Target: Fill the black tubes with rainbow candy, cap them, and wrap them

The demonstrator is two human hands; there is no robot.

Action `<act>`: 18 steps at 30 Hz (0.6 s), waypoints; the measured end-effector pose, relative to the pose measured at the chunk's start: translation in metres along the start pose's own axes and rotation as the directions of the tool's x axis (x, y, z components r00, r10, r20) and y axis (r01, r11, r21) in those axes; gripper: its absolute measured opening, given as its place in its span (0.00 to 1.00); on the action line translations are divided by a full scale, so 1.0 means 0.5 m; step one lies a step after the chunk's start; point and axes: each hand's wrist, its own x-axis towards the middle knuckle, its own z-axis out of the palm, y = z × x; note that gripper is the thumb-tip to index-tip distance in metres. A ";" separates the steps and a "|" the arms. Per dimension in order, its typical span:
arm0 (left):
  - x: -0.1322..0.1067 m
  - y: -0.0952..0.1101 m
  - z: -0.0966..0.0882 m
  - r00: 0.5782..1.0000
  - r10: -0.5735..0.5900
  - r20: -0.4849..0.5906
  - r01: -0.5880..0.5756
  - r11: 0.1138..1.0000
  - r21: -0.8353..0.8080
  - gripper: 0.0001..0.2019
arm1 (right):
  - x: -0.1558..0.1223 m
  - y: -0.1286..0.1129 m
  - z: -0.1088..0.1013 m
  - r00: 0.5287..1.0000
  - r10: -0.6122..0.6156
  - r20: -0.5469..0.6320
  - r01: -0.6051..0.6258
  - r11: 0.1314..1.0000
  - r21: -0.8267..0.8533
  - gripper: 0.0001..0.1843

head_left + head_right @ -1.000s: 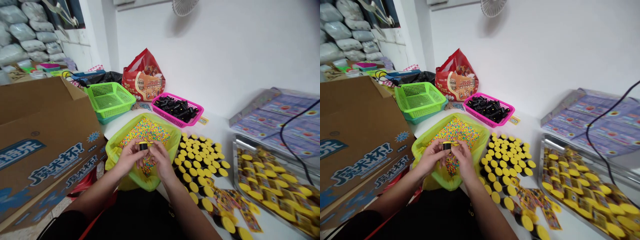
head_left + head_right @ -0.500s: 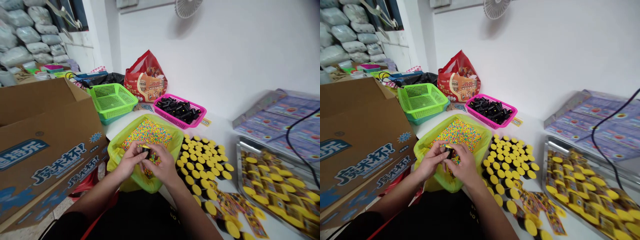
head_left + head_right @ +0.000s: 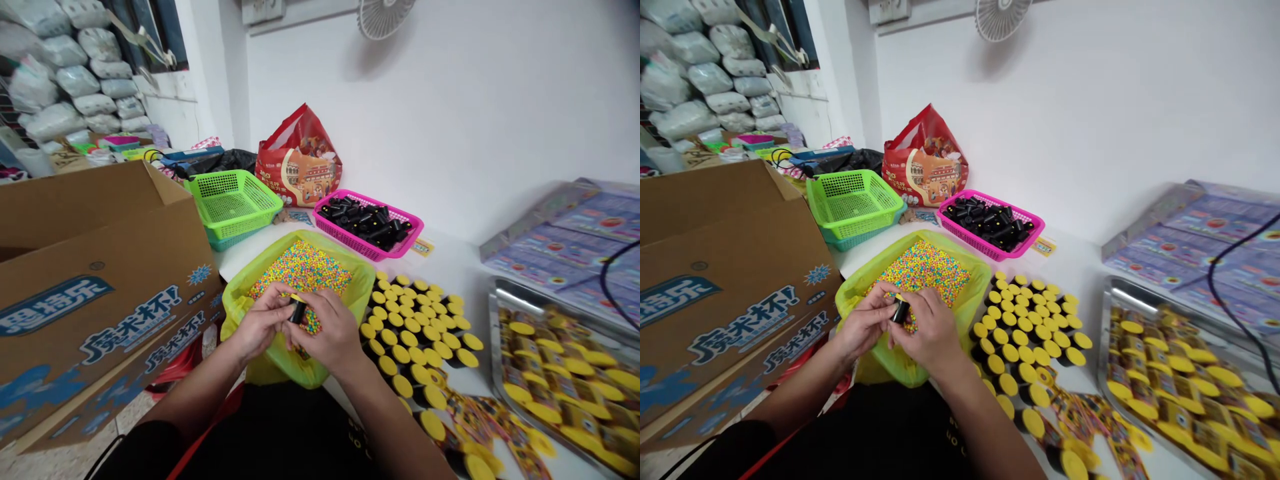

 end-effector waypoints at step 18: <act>0.018 0.001 -0.003 0.986 -0.166 0.011 0.166 0.978 -0.125 0.18 | -0.009 -0.011 0.018 0.945 0.311 -0.098 -0.290 0.939 0.183 0.23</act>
